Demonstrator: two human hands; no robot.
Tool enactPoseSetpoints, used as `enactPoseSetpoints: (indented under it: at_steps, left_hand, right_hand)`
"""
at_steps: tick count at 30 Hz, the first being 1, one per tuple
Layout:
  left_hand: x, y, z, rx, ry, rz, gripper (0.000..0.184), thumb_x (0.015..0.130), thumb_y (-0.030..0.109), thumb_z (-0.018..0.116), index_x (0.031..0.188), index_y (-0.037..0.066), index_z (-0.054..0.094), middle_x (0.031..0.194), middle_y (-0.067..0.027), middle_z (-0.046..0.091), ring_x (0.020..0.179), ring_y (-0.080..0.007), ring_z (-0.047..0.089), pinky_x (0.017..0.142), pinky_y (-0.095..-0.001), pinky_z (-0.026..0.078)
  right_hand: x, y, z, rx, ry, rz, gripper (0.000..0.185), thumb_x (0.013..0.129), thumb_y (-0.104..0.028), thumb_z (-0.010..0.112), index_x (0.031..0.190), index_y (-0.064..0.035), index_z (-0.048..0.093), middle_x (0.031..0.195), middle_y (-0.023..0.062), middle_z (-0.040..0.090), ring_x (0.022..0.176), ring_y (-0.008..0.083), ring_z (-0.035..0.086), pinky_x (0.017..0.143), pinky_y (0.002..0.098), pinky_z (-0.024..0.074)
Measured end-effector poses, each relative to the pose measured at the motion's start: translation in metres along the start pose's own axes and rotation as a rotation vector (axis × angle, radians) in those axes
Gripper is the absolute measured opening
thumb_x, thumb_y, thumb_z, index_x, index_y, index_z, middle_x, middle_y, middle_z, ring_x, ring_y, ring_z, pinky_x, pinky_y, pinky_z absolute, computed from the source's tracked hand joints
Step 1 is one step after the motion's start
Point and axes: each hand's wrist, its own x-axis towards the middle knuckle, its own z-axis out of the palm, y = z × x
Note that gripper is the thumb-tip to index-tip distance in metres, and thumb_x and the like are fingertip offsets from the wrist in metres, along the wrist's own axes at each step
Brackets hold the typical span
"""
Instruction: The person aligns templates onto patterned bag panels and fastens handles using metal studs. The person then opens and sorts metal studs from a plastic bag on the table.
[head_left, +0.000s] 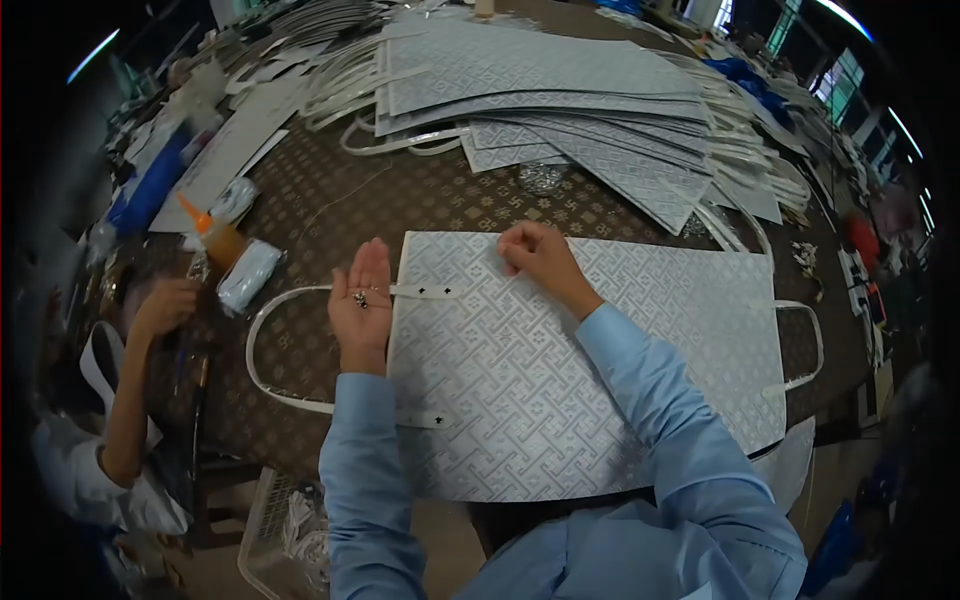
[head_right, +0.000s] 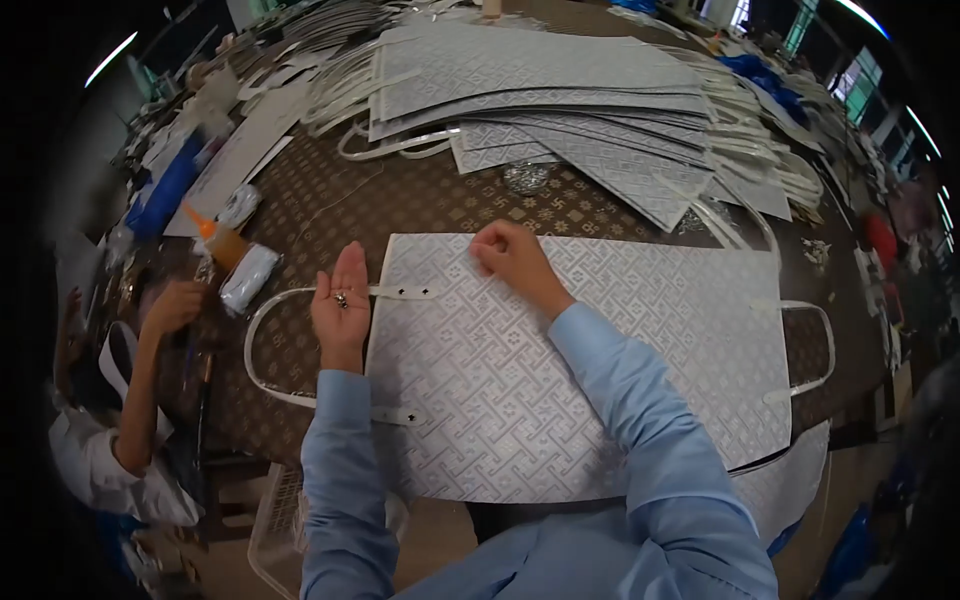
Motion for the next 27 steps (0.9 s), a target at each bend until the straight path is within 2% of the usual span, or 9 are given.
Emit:
enactPoseSetpoints:
  at_steps: [3,10,12,14,17,20,23,25,27]
  left_hand:
    - [0.000,-0.007,0.005,-0.014,0.024,-0.035,0.054,0.094,0.034,0.027,0.124,-0.012,0.030,0.128,-0.0242,0.037,0.117,-0.0335,0.040,0.094,-0.0399,0.043]
    - [-0.001,0.000,0.005,0.032,0.029,-0.016,0.054,0.094,0.035,0.028,0.124,-0.010,0.032,0.127,-0.0239,0.038,0.116,-0.0330,0.042,0.092,-0.0386,0.044]
    - [-0.001,-0.003,0.005,0.011,0.024,-0.011,0.054,0.094,0.035,0.027,0.123,-0.010,0.032,0.127,-0.0238,0.039,0.116,-0.0332,0.042,0.092,-0.0384,0.043]
    - [-0.002,0.000,0.005,-0.004,0.011,-0.015,0.055,0.094,0.036,0.025,0.122,-0.011,0.033,0.126,-0.0238,0.039,0.116,-0.0339,0.042,0.095,-0.0388,0.041]
    - [-0.005,-0.006,0.016,0.056,0.050,0.000,0.057,0.094,0.037,0.022,0.122,-0.011,0.033,0.128,-0.0246,0.037,0.117,-0.0345,0.040,0.096,-0.0403,0.040]
    - [-0.008,-0.009,0.020,0.029,-0.002,-0.009,0.058,0.094,0.039,0.020,0.123,-0.011,0.032,0.129,-0.0255,0.034,0.119,-0.0354,0.038,0.097,-0.0420,0.038]
    - [-0.009,-0.011,0.025,0.031,-0.028,-0.009,0.060,0.094,0.040,0.019,0.124,-0.011,0.030,0.131,-0.0260,0.032,0.121,-0.0360,0.034,0.099,-0.0431,0.035]
    - [-0.008,-0.013,0.024,0.016,-0.040,-0.025,0.060,0.094,0.040,0.019,0.124,-0.011,0.029,0.131,-0.0262,0.032,0.122,-0.0360,0.032,0.100,-0.0434,0.034]
    - [-0.007,-0.015,0.023,-0.025,-0.039,-0.066,0.062,0.093,0.042,0.019,0.125,-0.010,0.028,0.132,-0.0256,0.031,0.124,-0.0354,0.030,0.101,-0.0433,0.031]
  right_hand:
    - [0.010,0.013,-0.051,0.069,0.327,0.190,0.009,0.080,-0.009,0.057,0.082,-0.0007,0.057,0.067,0.0023,0.054,0.054,0.0084,0.052,0.045,0.0217,0.0422]
    - [0.024,0.031,-0.054,0.318,0.452,0.110,0.011,0.080,-0.010,0.059,0.084,0.0004,0.060,0.064,0.0026,0.055,0.055,0.0082,0.053,0.048,0.0202,0.0470]
    - [0.025,0.028,-0.071,0.037,0.518,0.157,0.016,0.081,-0.014,0.060,0.089,-0.0008,0.061,0.068,0.0056,0.058,0.061,0.0132,0.056,0.055,0.0255,0.0478]
    - [0.024,0.029,-0.089,-0.621,0.603,-0.076,0.016,0.078,-0.013,0.062,0.089,-0.0017,0.062,0.069,0.0105,0.060,0.065,0.0188,0.058,0.060,0.0303,0.0471]
    - [0.030,0.060,-0.108,-0.753,0.509,-0.099,0.018,0.076,-0.012,0.063,0.090,-0.0008,0.062,0.075,0.0137,0.061,0.069,0.0234,0.059,0.064,0.0332,0.0458]
    - [0.036,0.071,-0.110,-0.883,0.579,-0.321,0.014,0.073,-0.012,0.063,0.085,-0.0035,0.063,0.080,0.0140,0.060,0.072,0.0297,0.059,0.066,0.0361,0.0456]
    - [0.033,0.021,-0.064,-0.755,0.493,-0.437,0.012,0.075,-0.012,0.062,0.083,-0.0031,0.063,0.076,0.0135,0.059,0.070,0.0304,0.057,0.065,0.0364,0.0454]
    - [0.023,-0.021,-0.006,-0.618,0.158,-0.439,0.013,0.077,-0.007,0.061,0.088,-0.0013,0.062,0.077,0.0115,0.059,0.071,0.0236,0.057,0.064,0.0297,0.0448]
    - [0.014,-0.048,0.054,-0.488,-0.086,-0.581,0.012,0.076,-0.006,0.061,0.087,-0.0031,0.062,0.076,0.0112,0.058,0.071,0.0254,0.057,0.064,0.0308,0.0451]
